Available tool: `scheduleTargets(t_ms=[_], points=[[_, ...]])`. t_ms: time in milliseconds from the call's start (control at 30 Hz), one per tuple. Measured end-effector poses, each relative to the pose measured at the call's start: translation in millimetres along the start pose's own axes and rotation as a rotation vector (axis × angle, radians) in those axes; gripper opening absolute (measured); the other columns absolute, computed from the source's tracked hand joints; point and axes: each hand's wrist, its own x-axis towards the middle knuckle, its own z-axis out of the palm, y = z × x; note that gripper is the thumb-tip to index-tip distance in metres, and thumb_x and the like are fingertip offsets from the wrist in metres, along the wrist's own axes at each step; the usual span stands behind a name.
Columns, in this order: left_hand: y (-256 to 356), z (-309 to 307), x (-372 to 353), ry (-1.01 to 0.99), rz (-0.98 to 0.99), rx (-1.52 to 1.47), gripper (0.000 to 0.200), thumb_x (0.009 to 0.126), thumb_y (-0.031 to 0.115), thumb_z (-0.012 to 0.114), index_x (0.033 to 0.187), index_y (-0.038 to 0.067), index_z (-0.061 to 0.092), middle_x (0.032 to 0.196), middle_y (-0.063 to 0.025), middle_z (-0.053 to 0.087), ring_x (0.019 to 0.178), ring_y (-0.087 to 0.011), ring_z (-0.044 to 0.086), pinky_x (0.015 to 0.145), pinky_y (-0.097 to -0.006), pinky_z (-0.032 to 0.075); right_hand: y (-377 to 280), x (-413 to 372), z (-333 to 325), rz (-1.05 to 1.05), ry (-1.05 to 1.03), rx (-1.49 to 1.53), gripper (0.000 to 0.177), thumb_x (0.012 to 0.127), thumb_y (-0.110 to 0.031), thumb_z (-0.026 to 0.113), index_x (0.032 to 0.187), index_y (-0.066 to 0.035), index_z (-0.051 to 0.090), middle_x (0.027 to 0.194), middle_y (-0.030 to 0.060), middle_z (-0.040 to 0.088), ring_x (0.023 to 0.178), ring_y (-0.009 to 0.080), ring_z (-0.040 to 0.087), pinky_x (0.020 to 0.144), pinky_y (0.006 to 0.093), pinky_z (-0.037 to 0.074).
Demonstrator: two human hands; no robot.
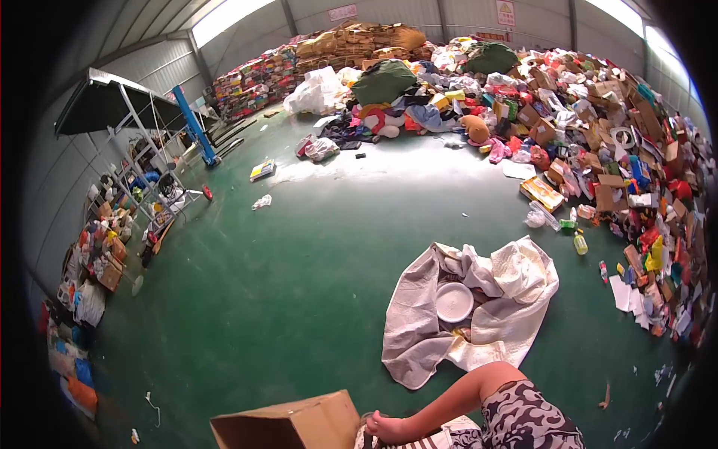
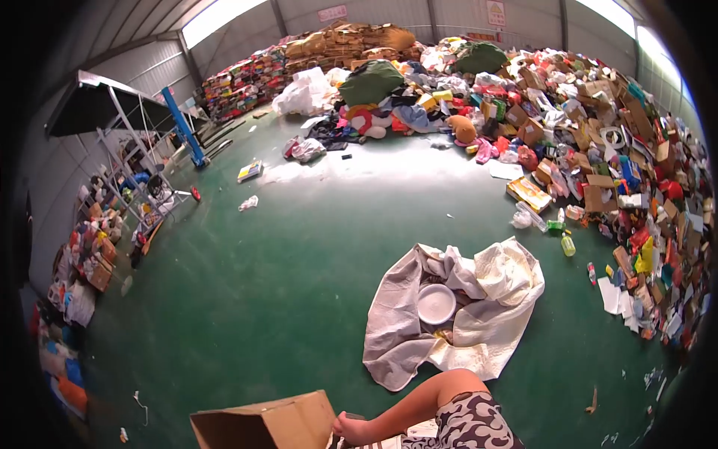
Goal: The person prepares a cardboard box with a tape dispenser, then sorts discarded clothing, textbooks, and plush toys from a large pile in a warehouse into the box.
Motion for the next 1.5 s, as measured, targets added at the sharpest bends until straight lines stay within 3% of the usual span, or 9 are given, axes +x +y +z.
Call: scheduleTargets(t_ms=[67, 167, 467, 667, 833, 867, 1000, 1300, 1500], points=[[20, -4, 35, 0.016, -0.012, -0.034, 0.034, 0.078, 0.031, 0.058, 0.097, 0.003, 0.063, 0.094, -0.0233, 0.061, 0.089, -0.0383, 0.058, 0.078, -0.0448, 0.045, -135, 55, -63, 0.454, -0.682, -1.482, 0.018, 0.073, -0.023, 0.056, 0.075, -0.009, 0.068, 0.119, 0.0093, 0.053, 0.113, 0.0247, 0.045, 0.085, 0.0382, 0.040], [47, -6, 99, 0.046, -0.004, -0.075, 0.034, 0.077, 0.030, 0.059, 0.097, 0.003, 0.062, 0.093, -0.0242, 0.061, 0.088, -0.0388, 0.058, 0.078, -0.0447, 0.045, -103, 69, -170, 0.123, -0.412, -1.309, 0.012, 0.065, -0.021, 0.060, 0.069, -0.012, 0.066, 0.106, -0.0005, 0.054, 0.106, 0.0188, 0.045, 0.075, 0.0366, 0.041], [149, -103, 360, 0.063, 0.066, 0.004, 0.020, 0.073, 0.021, 0.065, 0.087, 0.007, 0.062, 0.081, -0.0175, 0.063, 0.077, -0.0370, 0.060, 0.067, -0.0455, 0.047, -260, 156, -435, 0.236, 0.019, -0.493, 0.016, 0.076, -0.013, 0.063, 0.088, -0.002, 0.062, 0.125, 0.0153, 0.045, 0.121, 0.0359, 0.036, 0.097, 0.0451, 0.034], [246, -137, 485, -0.225, 0.159, 0.260, 0.022, 0.072, 0.024, 0.067, 0.087, 0.008, 0.063, 0.084, -0.0156, 0.064, 0.080, -0.0340, 0.061, 0.070, -0.0428, 0.048, -241, 91, -475, 0.116, 1.330, 0.913, 0.045, 0.084, -0.033, 0.058, 0.117, -0.004, 0.053, 0.126, 0.0129, 0.048, 0.120, 0.0292, 0.043, 0.101, 0.0440, 0.034], [327, -115, 559, -0.270, 0.311, 0.387, 0.024, 0.069, 0.028, 0.067, 0.083, 0.009, 0.063, 0.082, -0.0151, 0.064, 0.078, -0.0337, 0.062, 0.068, -0.0434, 0.049, -189, 60, -606, -0.626, 1.584, 0.802, 0.064, 0.082, -0.036, 0.060, 0.134, -0.005, 0.036, 0.146, 0.0123, 0.019, 0.129, 0.0352, 0.030, 0.101, 0.0508, 0.035], [332, -98, 581, -0.264, 0.318, 0.414, 0.024, 0.069, 0.030, 0.066, 0.083, 0.009, 0.063, 0.082, -0.0148, 0.064, 0.077, -0.0340, 0.062, 0.066, -0.0441, 0.049, -192, 53, -636, -0.680, 1.513, 0.843, 0.055, 0.085, -0.029, 0.056, 0.130, -0.003, 0.039, 0.137, 0.0145, 0.038, 0.124, 0.0319, 0.040, 0.100, 0.0466, 0.037], [416, -99, 647, -0.239, 0.237, 0.347, 0.027, 0.068, 0.030, 0.065, 0.085, 0.010, 0.065, 0.082, -0.0146, 0.065, 0.079, -0.0349, 0.061, 0.069, -0.0430, 0.048, -173, -9, -758, -0.509, 1.664, 0.908, 0.047, 0.080, -0.031, 0.059, 0.117, -0.004, 0.050, 0.110, 0.0175, 0.058, 0.090, 0.0298, 0.061, 0.079, 0.0400, 0.051], [742, -142, 772, 0.027, 0.409, -0.044, 0.024, 0.070, 0.017, 0.063, 0.092, 0.009, 0.065, 0.081, -0.0117, 0.066, 0.077, -0.0294, 0.064, 0.068, -0.0379, 0.048, -232, -51, -1027, -0.012, 1.827, 0.551, 0.012, 0.067, -0.001, 0.052, 0.074, -0.010, 0.048, 0.065, -0.0023, 0.043, 0.058, 0.0085, 0.041, 0.048, 0.0240, 0.035], [862, -65, 847, -0.055, 0.473, -0.195, 0.024, 0.070, 0.014, 0.062, 0.093, 0.009, 0.064, 0.085, -0.0127, 0.066, 0.078, -0.0287, 0.064, 0.071, -0.0363, 0.048, -179, -215, -1120, 0.464, 2.295, 0.193, 0.013, 0.067, -0.007, 0.058, 0.075, -0.009, 0.048, 0.068, -0.0009, 0.046, 0.063, 0.0096, 0.046, 0.051, 0.0248, 0.039]])
